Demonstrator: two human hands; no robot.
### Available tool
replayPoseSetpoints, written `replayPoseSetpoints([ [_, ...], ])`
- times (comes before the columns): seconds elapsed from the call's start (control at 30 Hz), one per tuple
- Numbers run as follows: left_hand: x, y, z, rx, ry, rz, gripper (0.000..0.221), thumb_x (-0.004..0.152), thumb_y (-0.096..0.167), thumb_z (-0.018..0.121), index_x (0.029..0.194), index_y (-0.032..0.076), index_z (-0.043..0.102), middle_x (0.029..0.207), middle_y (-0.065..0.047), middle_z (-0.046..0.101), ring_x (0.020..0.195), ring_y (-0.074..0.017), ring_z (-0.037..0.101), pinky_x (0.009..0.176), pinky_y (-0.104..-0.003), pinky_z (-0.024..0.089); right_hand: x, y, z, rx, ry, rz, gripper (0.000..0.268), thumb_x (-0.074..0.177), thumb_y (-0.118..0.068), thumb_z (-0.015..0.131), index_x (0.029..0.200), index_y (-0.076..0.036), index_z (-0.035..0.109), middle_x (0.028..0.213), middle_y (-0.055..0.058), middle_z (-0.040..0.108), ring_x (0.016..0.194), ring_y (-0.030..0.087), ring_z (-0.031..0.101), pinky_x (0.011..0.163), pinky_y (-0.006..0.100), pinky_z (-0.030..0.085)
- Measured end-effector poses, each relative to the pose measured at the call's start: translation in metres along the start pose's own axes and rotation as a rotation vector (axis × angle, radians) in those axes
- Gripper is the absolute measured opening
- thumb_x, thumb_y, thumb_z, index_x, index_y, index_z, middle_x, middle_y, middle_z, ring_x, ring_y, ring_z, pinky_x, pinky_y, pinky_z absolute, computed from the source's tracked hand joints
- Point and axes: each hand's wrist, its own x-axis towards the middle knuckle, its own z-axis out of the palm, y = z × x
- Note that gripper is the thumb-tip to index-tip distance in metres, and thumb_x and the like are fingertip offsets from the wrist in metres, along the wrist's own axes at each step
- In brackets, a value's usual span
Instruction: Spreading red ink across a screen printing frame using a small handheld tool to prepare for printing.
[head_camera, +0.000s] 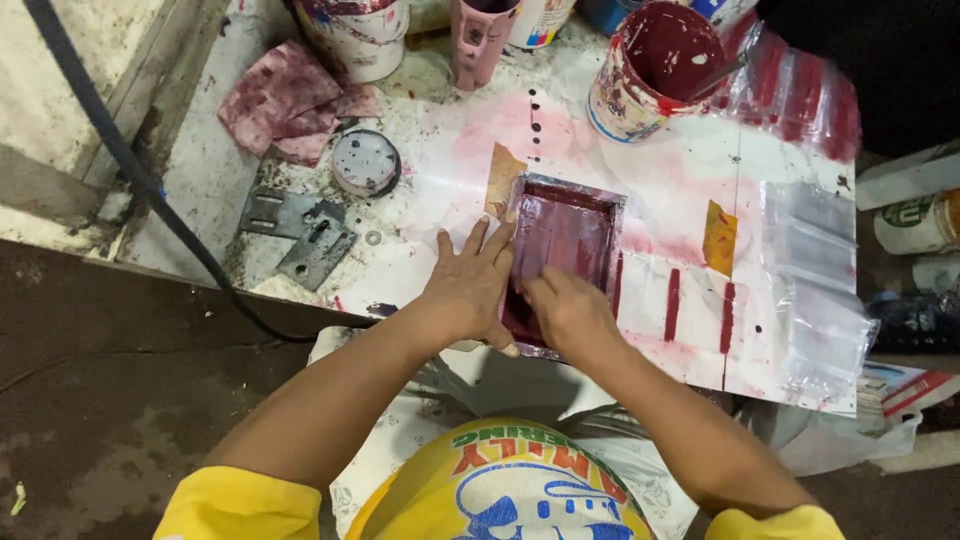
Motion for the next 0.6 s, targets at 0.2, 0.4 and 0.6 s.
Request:
replayPoseSetpoints([
  [0.2, 0.002, 0.000, 0.001, 0.015, -0.015, -0.005, 0.128, 0.059, 0.065, 0.090, 0.152, -0.002, 0.032, 0.166, -0.020, 0.018, 0.152, -0.0445, 0.016, 0.109, -0.078, 0.018, -0.019, -0.024, -0.027, 0.085, -0.078, 0.039, 0.010, 0.100, -0.022, 0.057, 0.094, -0.018, 0.063, 0.077, -0.003, 0.047, 0.058, 0.021, 0.060, 0.053, 0.030, 0.049],
  [0.4, -0.005, 0.006, -0.009, 0.000, -0.036, -0.012, 0.127, 0.062, 0.062, 0.091, 0.152, -0.003, 0.031, 0.166, -0.022, 0.017, 0.152, -0.0460, 0.016, 0.109, -0.079, 0.017, 0.013, 0.016, -0.049, 0.324, -0.188, 0.416, 0.018, 0.097, -0.024, 0.066, 0.103, -0.009, 0.072, 0.085, 0.018, 0.067, 0.086, 0.042, 0.069, 0.077, 0.051, 0.055],
  [0.6, -0.006, 0.010, -0.013, -0.013, -0.052, -0.015, 0.127, 0.063, 0.058, 0.092, 0.154, -0.004, 0.028, 0.166, -0.022, 0.015, 0.152, -0.0469, 0.014, 0.109, -0.079, 0.016, 0.053, 0.090, 0.001, 0.058, 0.047, 0.292, 0.009, 0.098, -0.013, 0.068, 0.106, -0.008, 0.070, 0.091, 0.007, 0.064, 0.088, 0.032, 0.069, 0.076, 0.038, 0.055],
])
